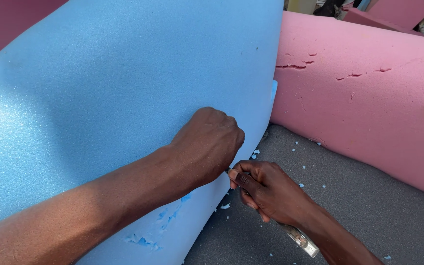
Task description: Cutting a large piece of blue upholstery foam using a hacksaw blade
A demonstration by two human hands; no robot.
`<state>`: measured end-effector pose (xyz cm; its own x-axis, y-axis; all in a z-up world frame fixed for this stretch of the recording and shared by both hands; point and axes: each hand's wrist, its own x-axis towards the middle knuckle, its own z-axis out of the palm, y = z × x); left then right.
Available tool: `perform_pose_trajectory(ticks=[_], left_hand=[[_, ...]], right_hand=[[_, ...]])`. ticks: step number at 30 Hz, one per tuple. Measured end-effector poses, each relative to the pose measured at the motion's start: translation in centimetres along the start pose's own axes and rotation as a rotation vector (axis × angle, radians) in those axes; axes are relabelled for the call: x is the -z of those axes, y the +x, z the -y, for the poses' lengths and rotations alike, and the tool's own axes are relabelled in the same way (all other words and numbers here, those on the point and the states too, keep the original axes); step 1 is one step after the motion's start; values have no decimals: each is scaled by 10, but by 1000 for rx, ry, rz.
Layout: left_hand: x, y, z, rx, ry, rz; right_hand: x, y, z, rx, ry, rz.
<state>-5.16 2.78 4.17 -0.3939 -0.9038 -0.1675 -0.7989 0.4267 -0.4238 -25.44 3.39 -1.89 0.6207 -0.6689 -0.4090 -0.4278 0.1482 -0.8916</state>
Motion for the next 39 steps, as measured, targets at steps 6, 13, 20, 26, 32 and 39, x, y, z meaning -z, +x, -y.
perform_pose_trajectory(ticks=[6,13,20,26,32,39], left_hand=[[9,-1,-1,-2,-229,-265],[20,-11,-4,-27,-139,-219],[7,-8,-4,-41,-204,-285],[19,-7,1,-40,-199,-276],[7,-2,2,-45,-236,-340],[-2,11,0,22,-70,-34]], right_hand=[[-5,115,-75,353,82,108],[6,84,-45,202,396,195],[5,58,-41,221,112,103],[9,85,-47,294,68,101],[1,69,-43,220,162,102],[-5,23,2,50,-41,126]])
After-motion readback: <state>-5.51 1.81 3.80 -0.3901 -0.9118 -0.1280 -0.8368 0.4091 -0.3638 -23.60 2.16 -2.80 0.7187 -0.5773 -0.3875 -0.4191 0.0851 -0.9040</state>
